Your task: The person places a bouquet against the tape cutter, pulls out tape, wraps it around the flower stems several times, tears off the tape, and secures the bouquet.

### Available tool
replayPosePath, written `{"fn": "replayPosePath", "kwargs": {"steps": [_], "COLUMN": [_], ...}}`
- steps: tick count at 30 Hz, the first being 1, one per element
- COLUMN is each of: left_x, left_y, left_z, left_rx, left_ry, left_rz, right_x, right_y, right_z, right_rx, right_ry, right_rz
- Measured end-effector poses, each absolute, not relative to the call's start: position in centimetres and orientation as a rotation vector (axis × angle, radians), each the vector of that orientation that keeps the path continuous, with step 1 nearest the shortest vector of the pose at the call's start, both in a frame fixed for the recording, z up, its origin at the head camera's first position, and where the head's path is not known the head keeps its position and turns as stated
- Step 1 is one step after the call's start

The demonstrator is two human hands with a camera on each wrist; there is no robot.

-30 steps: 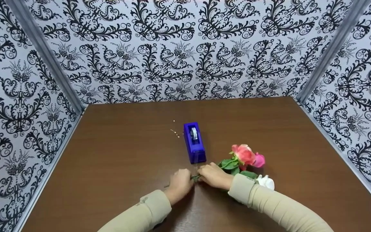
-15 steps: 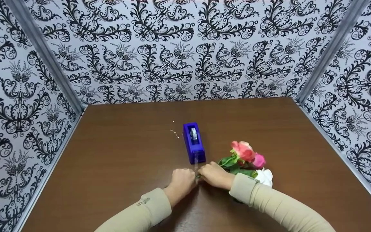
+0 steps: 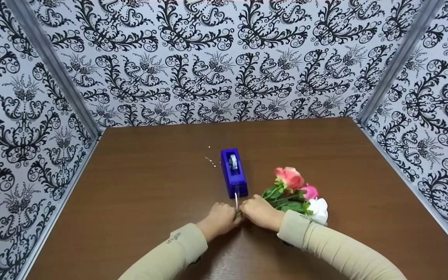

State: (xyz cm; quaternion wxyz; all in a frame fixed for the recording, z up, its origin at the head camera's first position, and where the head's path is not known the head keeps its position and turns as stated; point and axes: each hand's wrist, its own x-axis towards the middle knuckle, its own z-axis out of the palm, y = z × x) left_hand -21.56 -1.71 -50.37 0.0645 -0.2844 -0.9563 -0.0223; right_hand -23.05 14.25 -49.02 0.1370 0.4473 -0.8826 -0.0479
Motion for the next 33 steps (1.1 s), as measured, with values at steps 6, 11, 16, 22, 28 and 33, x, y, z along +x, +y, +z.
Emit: {"fn": "replayPosePath", "kwargs": {"steps": [6, 11, 16, 22, 28, 33], "left_x": [-21.8, -21.9, -21.9, -21.8, -21.3, -20.7], "left_y": [-1.8, -1.8, -1.7, -1.7, -1.5, -1.3], "left_z": [-51.2, -51.4, -51.4, -51.4, -51.7, -52.3], "left_rx": [-0.803, -0.806, -0.820, -0.718, -0.661, -0.679], "left_ry": [-2.971, -2.962, -2.957, -2.992, -2.928, -2.817], "left_rz": [-0.332, -0.434, -0.576, -0.753, -0.666, -0.459], "right_x": [-22.9, -22.9, -23.1, -23.1, -23.2, -22.7], "right_y": [14.3, 14.5, 14.9, 15.1, 15.2, 15.2], "right_z": [-48.8, -49.0, -49.3, -49.3, -49.8, -49.7], "right_rx": [1.286, 1.280, 1.285, 1.281, 1.245, 1.178], "right_ry": [-2.515, -2.473, -2.422, -2.329, -2.254, -2.306], "right_rz": [-0.173, -0.194, -0.218, -0.164, -0.102, -0.086]}}
